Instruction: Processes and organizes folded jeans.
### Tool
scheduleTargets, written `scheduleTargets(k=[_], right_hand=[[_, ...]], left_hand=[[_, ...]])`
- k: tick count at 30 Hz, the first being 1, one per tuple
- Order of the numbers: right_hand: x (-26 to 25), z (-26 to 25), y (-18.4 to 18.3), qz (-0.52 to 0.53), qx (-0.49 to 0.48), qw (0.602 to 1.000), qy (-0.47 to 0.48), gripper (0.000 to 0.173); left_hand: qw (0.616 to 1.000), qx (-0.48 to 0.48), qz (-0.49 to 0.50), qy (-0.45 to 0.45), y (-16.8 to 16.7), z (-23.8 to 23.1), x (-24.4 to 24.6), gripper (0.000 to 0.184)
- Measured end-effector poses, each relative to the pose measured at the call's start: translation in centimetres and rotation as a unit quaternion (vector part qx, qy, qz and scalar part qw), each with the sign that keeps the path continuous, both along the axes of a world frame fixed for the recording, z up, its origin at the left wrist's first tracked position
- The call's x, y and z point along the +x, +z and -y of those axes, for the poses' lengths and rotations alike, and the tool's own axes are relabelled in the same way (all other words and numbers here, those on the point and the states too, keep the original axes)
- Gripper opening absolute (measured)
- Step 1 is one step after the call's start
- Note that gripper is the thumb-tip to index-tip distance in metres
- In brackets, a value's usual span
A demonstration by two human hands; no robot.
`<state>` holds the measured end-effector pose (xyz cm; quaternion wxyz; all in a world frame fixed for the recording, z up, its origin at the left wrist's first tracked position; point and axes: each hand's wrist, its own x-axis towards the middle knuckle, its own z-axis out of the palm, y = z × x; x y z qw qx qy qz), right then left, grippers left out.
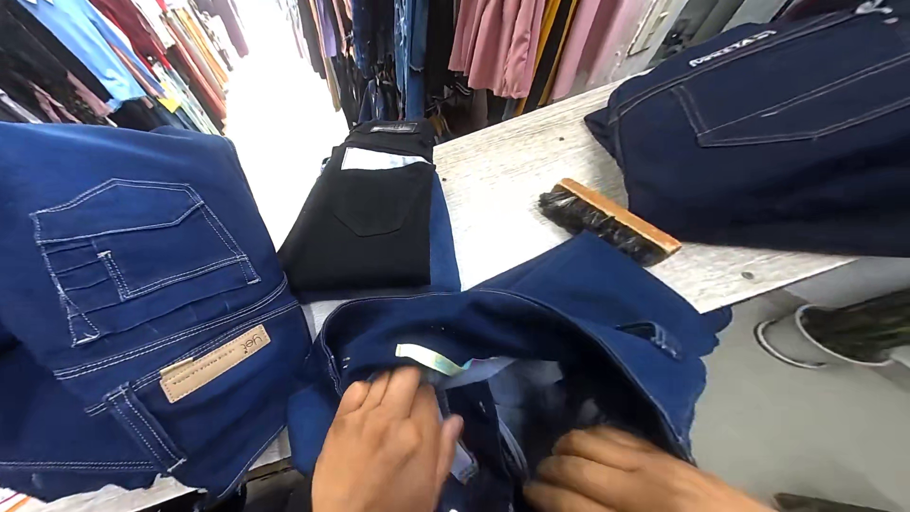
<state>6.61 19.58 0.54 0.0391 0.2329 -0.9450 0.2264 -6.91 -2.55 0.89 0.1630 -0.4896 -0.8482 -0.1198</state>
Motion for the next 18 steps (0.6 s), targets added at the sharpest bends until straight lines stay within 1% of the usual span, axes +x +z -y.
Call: scheduleTargets(k=[1,2,3,4,5,6,7,8,9,10,11,13,15,18], right_hand=[[0.2,0.3,-0.2,-0.016,-0.005,0.998,-0.061,0.031],[0.1,0.6,-0.6,-0.032,0.000,0.991,-0.133,0.044],[-0.4,0.9,-1.1,-0.045,0.006,0.980,-0.193,0.056],[-1.3,1.2,-1.8,-0.049,0.007,0.972,-0.231,0.064],[-2.3,1.5,-2.3,-0.047,-0.002,0.969,-0.241,0.065],[-3.1,1.9,-2.9,-0.056,-0.020,0.972,-0.229,0.056],[-3.7,2.4,-3.3,-0.085,-0.038,0.974,-0.208,0.039],[-3.7,3.0,-3.5,-0.132,-0.050,0.973,-0.184,0.024],[-3.4,3.6,-3.6,-0.186,-0.050,0.968,-0.162,0.015],[-2.8,4.0,-3.8,-0.228,-0.046,0.962,-0.142,0.013],[-2.0,4.2,-4.1,-0.244,-0.041,0.962,-0.116,0.017],[-1.0,4.5,-4.5,-0.220,-0.028,0.972,-0.075,0.023],[-0.5,4.5,-5.3,-0.195,-0.031,0.978,-0.069,0.026],[-0.2,4.2,-5.7,-0.190,-0.038,0.979,-0.059,0.026]], left_hand=[[1.000,0.030,0.007,-0.002,0.0,-0.3,-0.2,0.042],[0.999,0.048,0.013,-0.005,0.1,-0.6,-0.5,0.034],[0.999,0.046,0.016,-0.010,0.3,-1.0,-0.8,0.030],[0.999,0.026,0.022,-0.012,0.5,-1.3,-1.0,0.035],[1.000,0.007,0.025,-0.010,0.6,-1.7,-1.1,0.041],[1.000,0.000,0.030,-0.002,0.6,-2.2,-1.2,0.040],[0.999,0.007,0.039,0.009,0.6,-2.5,-1.5,0.031],[0.998,0.027,0.048,0.022,0.5,-2.8,-1.8,0.017],[0.996,0.047,0.061,0.037,0.4,-3.0,-2.2,0.010],[0.994,0.062,0.074,0.047,0.3,-3.1,-2.6,0.009],[0.992,0.072,0.083,0.054,0.2,-3.2,-2.8,0.010],[0.991,0.090,0.081,0.059,0.1,-3.4,-3.0,0.012],[0.991,0.096,0.072,0.054,0.1,-3.5,-2.9,0.013],[0.992,0.102,0.062,0.047,0.0,-3.5,-2.7,0.014]])
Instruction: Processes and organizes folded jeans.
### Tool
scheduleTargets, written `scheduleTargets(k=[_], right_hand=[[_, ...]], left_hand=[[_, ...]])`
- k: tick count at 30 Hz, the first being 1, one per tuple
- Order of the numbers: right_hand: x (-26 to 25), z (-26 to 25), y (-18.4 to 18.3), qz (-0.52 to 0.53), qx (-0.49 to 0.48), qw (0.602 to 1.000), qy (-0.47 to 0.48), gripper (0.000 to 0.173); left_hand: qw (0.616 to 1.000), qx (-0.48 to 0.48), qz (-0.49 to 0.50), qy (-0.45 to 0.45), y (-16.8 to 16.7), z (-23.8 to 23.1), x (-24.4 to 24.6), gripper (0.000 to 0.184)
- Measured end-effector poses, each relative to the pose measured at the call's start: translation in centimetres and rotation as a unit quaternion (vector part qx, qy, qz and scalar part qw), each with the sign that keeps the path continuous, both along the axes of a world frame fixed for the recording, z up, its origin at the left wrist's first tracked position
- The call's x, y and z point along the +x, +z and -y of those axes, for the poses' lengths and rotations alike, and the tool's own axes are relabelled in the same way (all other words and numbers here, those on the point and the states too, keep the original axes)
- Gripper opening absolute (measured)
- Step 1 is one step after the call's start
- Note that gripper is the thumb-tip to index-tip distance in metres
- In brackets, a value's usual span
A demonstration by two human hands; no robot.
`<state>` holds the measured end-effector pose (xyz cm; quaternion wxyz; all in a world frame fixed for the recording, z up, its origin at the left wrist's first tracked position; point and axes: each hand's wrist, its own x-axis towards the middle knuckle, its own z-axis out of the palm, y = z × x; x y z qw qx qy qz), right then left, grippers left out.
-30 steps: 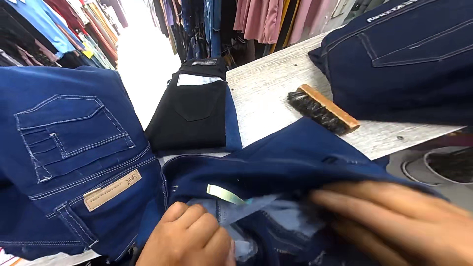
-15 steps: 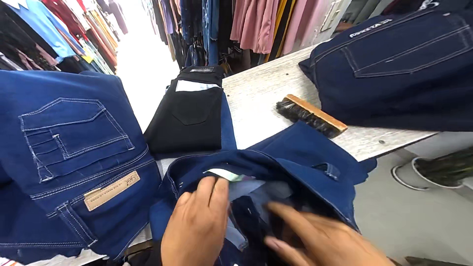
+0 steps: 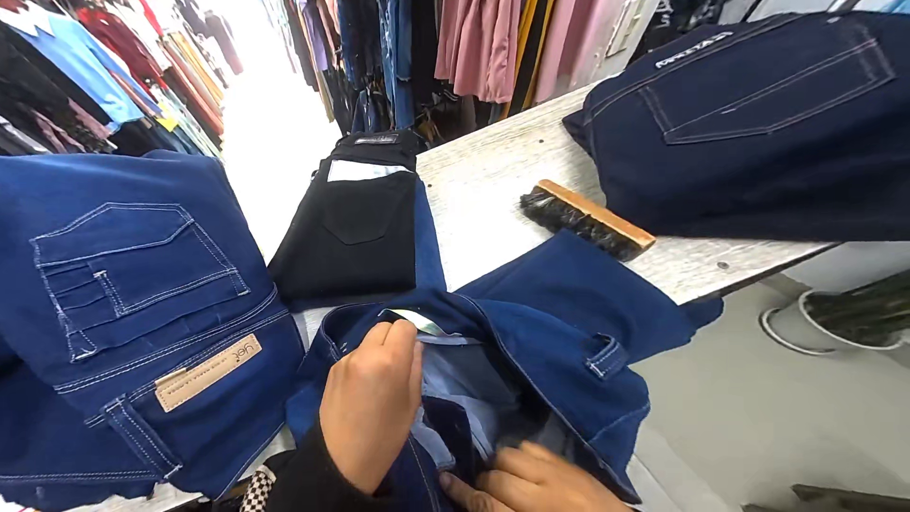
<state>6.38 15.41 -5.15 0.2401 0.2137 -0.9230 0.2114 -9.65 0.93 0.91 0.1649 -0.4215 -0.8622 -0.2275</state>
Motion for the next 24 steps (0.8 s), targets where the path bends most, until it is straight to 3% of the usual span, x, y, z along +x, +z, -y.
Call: scheduleTargets(k=[2,4,5,7,9,11,17,21,24], right_hand=[[0.3,-0.5,0.5,0.005,-0.008,1.000,-0.009,0.023],[1.1,-1.7,1.3,0.027,-0.039,0.997,-0.065,0.017],[1.6,-2.7,1.7,0.044,-0.051,0.992,-0.106,0.027],[2.4,-5.5,2.0,0.078,-0.064,0.980,-0.173,0.070],[2.8,-7.9,1.6,0.079,-0.065,0.970,-0.221,0.092],[2.9,-9.1,1.3,0.087,-0.086,0.966,-0.226,0.086],[2.0,-9.7,0.5,0.091,-0.198,0.955,-0.200,0.035],[1.7,-9.7,0.3,0.106,-0.206,0.949,-0.217,0.031],[2.1,-10.3,0.9,0.125,-0.290,0.930,-0.189,0.041]], left_hand=[[1.000,0.001,-0.001,-0.010,-0.1,0.2,0.0,0.016],[1.000,-0.017,-0.001,-0.021,-0.1,0.4,0.3,0.031],[0.999,-0.027,-0.001,-0.025,0.0,0.5,0.5,0.037],[0.999,-0.035,-0.002,-0.039,0.0,0.6,0.7,0.040],[0.998,-0.042,-0.002,-0.052,0.1,0.6,0.7,0.041],[0.997,-0.044,0.003,-0.059,0.2,0.5,0.6,0.043],[0.995,-0.006,0.010,-0.095,-0.3,0.6,-0.3,0.037],[0.970,0.048,0.029,-0.237,-1.1,1.2,-1.5,0.041],[0.950,0.031,0.002,-0.310,-1.8,1.6,-1.8,0.022]])
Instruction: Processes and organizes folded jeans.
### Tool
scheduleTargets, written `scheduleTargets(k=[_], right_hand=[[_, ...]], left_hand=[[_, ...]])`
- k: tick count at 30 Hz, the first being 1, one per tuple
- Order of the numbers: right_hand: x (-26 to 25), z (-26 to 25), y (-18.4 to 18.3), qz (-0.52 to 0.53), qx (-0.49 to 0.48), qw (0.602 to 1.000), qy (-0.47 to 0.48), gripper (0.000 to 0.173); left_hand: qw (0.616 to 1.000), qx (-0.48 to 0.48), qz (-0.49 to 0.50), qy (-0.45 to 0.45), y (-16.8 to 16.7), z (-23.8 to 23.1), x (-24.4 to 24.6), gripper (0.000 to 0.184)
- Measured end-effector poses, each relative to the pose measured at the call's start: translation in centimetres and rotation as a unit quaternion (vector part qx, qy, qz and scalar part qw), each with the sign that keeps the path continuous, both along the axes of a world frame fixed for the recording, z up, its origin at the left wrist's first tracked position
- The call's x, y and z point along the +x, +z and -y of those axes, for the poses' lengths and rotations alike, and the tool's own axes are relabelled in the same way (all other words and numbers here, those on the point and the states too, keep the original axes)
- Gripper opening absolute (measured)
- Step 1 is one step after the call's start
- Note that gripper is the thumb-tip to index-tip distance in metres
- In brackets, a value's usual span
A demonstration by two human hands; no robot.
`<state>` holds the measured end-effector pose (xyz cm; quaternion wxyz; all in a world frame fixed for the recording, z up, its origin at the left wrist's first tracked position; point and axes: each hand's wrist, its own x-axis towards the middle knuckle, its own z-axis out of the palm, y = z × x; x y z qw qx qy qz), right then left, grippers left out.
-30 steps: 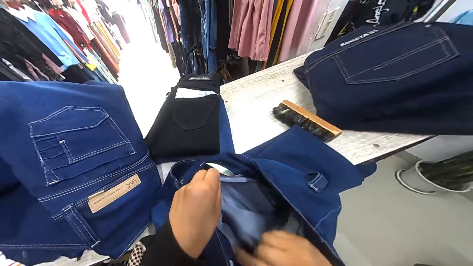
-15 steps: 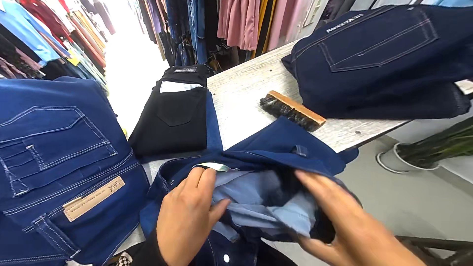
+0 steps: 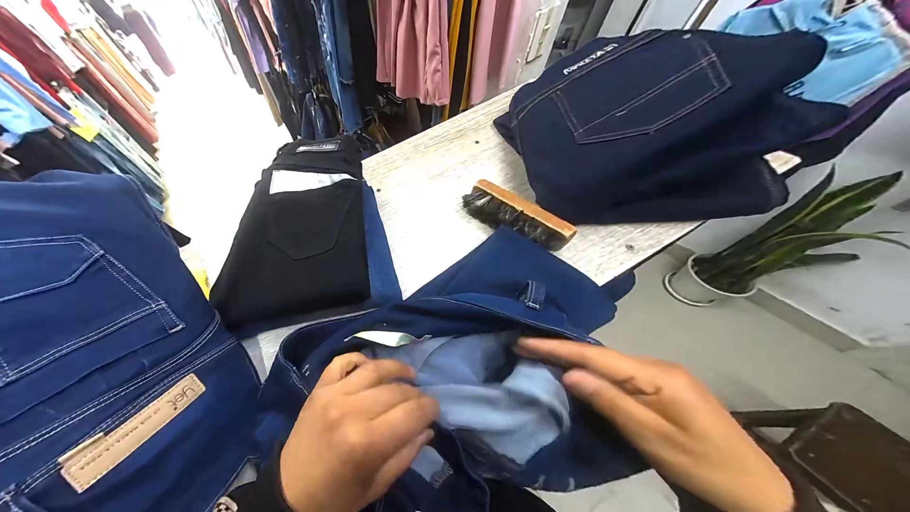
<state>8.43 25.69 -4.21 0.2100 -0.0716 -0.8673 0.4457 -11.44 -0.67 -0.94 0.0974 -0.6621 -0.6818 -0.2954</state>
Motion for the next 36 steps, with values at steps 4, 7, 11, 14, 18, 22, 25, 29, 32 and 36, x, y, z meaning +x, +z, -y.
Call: scheduleTargets(k=[4,7,11,14,18,22,25,29,32,36], right_hand=[[1.2,-1.1,1.1,-0.053,-0.201,0.976,-0.064,0.044],[1.9,-0.9,0.7,-0.081,-0.108,0.984,-0.117,0.034],[2.1,0.8,0.0,-0.056,0.131,0.955,-0.258,0.053],[2.3,1.1,-0.7,0.052,0.045,0.963,-0.260,0.089],[3.0,1.6,-1.7,0.034,0.026,0.970,-0.239,0.073],[3.2,3.8,0.7,-0.131,0.187,0.953,-0.199,0.043],[1.1,7.5,2.1,-0.094,0.237,0.966,-0.047,0.030],[-1.7,6.5,-1.2,-0.066,0.249,0.966,0.005,0.020],[-2.5,6.4,-1.2,-0.042,0.214,0.976,0.027,0.026],[-3.4,6.4,-1.3,-0.014,0.209,0.978,0.012,0.033]], left_hand=[[0.999,-0.008,-0.037,-0.038,-0.2,-0.4,-0.3,0.017],[0.998,-0.011,-0.038,-0.056,-0.2,-0.6,-0.5,0.016],[0.997,-0.016,-0.041,-0.065,-0.1,-0.6,-0.6,0.016],[0.997,-0.016,-0.044,-0.057,-0.2,-0.8,-0.5,0.018],[0.999,-0.002,-0.005,-0.033,-0.2,-0.2,-0.1,0.013],[0.999,0.024,0.019,-0.030,-0.2,0.3,0.4,0.013],[0.999,0.049,-0.002,-0.021,-0.1,1.1,1.0,0.013],[0.998,0.044,-0.028,-0.023,0.1,3.2,1.8,0.013],[0.998,0.035,-0.042,-0.007,0.3,4.4,2.3,0.012],[0.998,0.029,-0.057,0.017,0.5,5.3,2.7,0.011]])
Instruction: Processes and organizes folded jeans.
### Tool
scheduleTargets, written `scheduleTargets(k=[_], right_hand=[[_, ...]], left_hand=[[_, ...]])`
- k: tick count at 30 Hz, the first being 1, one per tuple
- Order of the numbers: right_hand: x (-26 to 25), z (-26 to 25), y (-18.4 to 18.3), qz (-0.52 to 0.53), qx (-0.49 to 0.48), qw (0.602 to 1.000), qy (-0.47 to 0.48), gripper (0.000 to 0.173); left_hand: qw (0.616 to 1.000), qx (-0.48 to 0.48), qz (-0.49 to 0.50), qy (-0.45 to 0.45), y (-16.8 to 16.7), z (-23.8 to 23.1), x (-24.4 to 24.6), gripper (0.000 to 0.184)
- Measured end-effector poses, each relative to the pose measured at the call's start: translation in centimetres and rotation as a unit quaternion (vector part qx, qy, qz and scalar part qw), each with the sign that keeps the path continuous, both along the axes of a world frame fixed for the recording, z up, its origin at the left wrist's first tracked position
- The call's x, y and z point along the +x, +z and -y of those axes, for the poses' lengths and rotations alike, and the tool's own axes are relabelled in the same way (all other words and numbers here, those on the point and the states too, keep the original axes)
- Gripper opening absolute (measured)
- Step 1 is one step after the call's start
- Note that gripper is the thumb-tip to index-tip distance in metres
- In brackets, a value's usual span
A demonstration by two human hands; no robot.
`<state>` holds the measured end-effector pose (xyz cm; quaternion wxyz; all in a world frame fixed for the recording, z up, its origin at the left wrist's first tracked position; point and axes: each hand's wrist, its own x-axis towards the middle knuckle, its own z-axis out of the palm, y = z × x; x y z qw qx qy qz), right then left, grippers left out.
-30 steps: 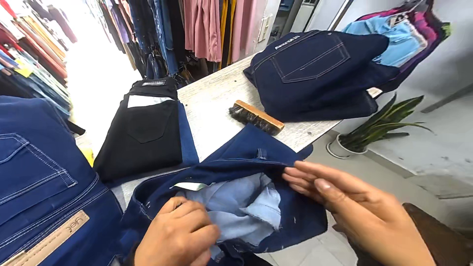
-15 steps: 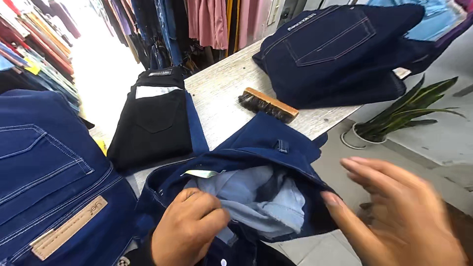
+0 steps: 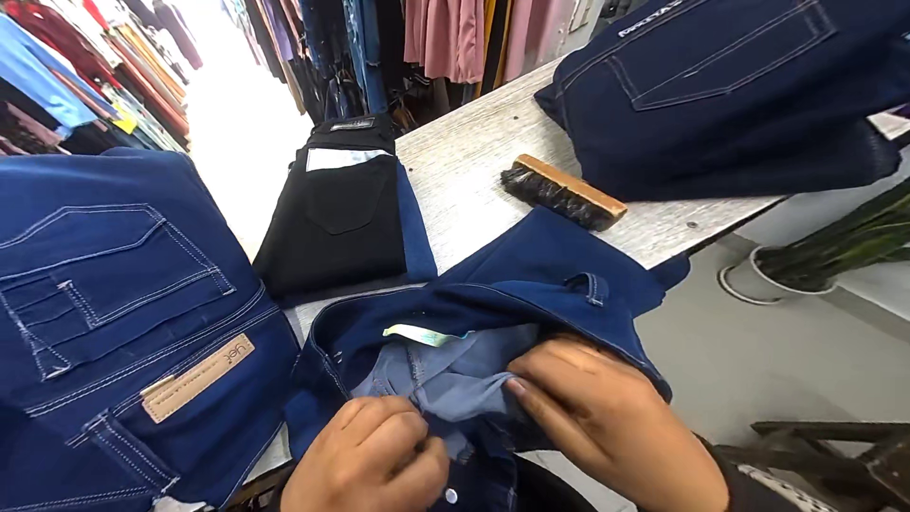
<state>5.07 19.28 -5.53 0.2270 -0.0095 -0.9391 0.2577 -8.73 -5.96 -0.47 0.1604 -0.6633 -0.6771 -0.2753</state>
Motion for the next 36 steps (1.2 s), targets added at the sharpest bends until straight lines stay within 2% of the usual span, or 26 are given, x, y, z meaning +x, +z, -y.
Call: scheduleTargets(k=[3,10,14,16,19,22,24,26,33,34,36], right_hand=[[0.0,-0.9,0.0,0.015,-0.017,1.000,-0.008,0.034],[0.1,-1.7,-0.4,0.006,0.010,0.999,-0.032,0.035],[0.2,-1.5,-0.7,0.002,0.024,0.999,-0.032,0.035],[0.2,-1.5,-0.5,0.009,0.020,1.000,-0.015,0.034],[-0.2,-1.1,0.5,0.007,0.003,1.000,0.029,0.037],[-1.3,-0.2,1.3,-0.023,0.001,0.999,0.035,0.042],[-2.0,0.0,1.7,-0.026,0.015,0.999,0.026,0.047],[-2.8,-0.2,2.2,-0.017,0.030,0.999,0.019,0.052],[-6.0,-3.1,6.0,-0.052,0.108,0.992,-0.048,0.056],[-6.4,-3.4,5.9,-0.049,0.116,0.990,-0.056,0.050],[-7.3,-3.9,5.1,-0.050,0.127,0.989,-0.060,0.025]], left_hand=[[0.999,-0.031,0.008,0.025,0.7,1.3,0.5,0.007],[0.996,-0.083,0.020,0.000,3.1,5.9,1.5,0.033],[0.994,-0.098,0.042,-0.018,3.6,6.7,1.5,0.035],[0.994,-0.078,0.065,0.027,3.4,6.4,1.8,0.032],[0.985,-0.027,0.068,0.156,3.7,4.7,2.1,0.022],[0.969,-0.009,0.053,0.240,3.6,2.6,1.3,0.020],[0.966,-0.048,0.044,0.251,3.3,1.5,0.4,0.030],[0.959,-0.080,0.075,0.263,2.4,0.4,-0.4,0.042],[0.941,-0.088,0.142,0.293,1.0,-1.3,-1.9,0.042],[0.939,-0.090,0.147,0.298,1.0,-1.4,-2.0,0.042],[0.937,-0.087,0.155,0.302,0.8,-1.5,-2.3,0.042]])
